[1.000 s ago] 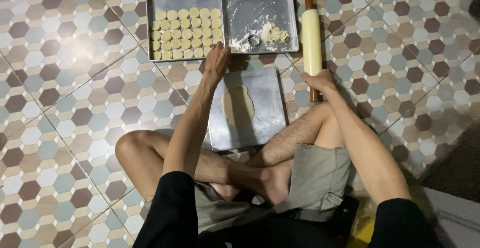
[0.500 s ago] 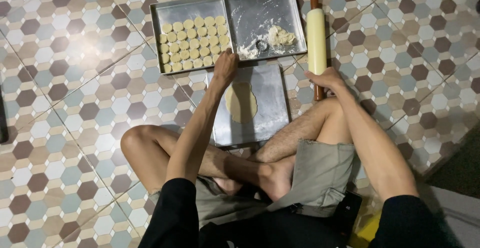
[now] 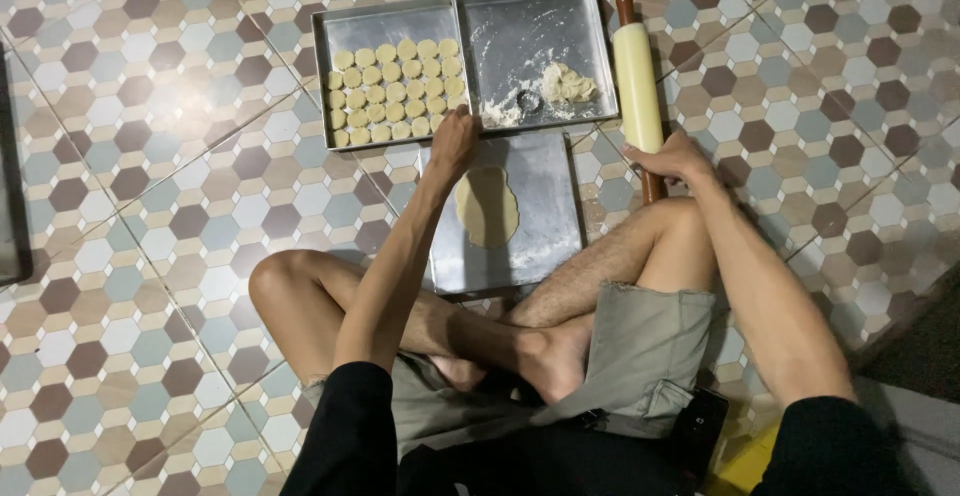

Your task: Rolling out dough and cutting it into small circular shapes for baking.

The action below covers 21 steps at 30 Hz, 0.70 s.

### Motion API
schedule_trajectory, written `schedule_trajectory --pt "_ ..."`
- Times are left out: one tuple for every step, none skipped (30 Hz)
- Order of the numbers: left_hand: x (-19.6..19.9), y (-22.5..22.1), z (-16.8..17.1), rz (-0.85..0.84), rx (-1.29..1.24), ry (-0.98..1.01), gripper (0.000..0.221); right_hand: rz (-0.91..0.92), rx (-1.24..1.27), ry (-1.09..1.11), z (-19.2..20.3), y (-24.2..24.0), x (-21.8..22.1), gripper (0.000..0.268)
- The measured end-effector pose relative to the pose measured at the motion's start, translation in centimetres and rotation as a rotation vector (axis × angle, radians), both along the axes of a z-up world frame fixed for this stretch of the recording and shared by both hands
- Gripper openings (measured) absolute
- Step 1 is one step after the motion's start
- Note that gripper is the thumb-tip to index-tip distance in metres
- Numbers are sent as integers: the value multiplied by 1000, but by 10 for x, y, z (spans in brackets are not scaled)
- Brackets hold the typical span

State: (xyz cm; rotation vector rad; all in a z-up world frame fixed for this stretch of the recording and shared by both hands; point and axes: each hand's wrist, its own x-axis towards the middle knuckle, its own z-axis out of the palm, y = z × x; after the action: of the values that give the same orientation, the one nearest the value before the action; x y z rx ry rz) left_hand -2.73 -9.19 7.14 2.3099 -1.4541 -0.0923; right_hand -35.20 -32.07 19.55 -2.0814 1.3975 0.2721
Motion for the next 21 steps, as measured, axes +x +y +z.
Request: schedule_trajectory --pt "1 1 4 0 -1 -1 22 0 -1 -1 13 2 4 91" --pt "-1 3 7 0 -19 24 22 16 -66 -8 26 6 6 104" --pt "-2 5 9 -1 -37 50 22 31 -132 -14 38 9 8 119" --pt "-5 8 15 -2 -34 52 22 31 -129 -12 35 14 15 119" --pt "-8 11 20 3 -35 56 22 117 -352 -148 32 18 21 98" --pt "-9 12 28 11 -41 57 22 207 -579 -289 32 21 31 78" --pt "-8 10 27 13 -43 55 22 208 -581 -291 21 18 46 78" --pt "-8 10 25 19 -42 46 22 338 -595 -380 9 18 60 60" --pt "-8 10 23 26 -40 37 23 467 -606 -469 -3 17 74 42" --pt "-6 10 22 28 -39 37 23 469 -604 -470 -1 24 90 42" --pt "-4 9 21 20 -48 67 24 576 -546 -441 0 31 107 37" --pt "-1 9 20 12 -58 97 25 682 -487 -411 2 39 125 32" --pt "-3 11 22 15 -56 97 25 684 -484 -413 -7 43 138 32" --pt "-5 12 24 23 -47 81 25 729 -450 -369 -14 45 151 37" --pt "-7 13 27 31 -38 65 26 774 -416 -326 -21 47 164 41" --pt "-6 13 27 35 -37 65 26 778 -415 -327 -37 43 176 41" --pt "-5 14 27 26 -67 85 24 760 -380 -235 -53 39 188 49" --pt "-5 15 27 18 -97 106 23 741 -344 -142 -69 36 200 58" --pt "-5 15 26 22 -97 107 23 745 -343 -142 -45 50 195 58" --pt "-5 15 25 22 -85 95 24 756 -335 -148 -20 64 191 54" --pt "-5 15 23 22 -74 83 25 766 -327 -155 4 78 187 49"
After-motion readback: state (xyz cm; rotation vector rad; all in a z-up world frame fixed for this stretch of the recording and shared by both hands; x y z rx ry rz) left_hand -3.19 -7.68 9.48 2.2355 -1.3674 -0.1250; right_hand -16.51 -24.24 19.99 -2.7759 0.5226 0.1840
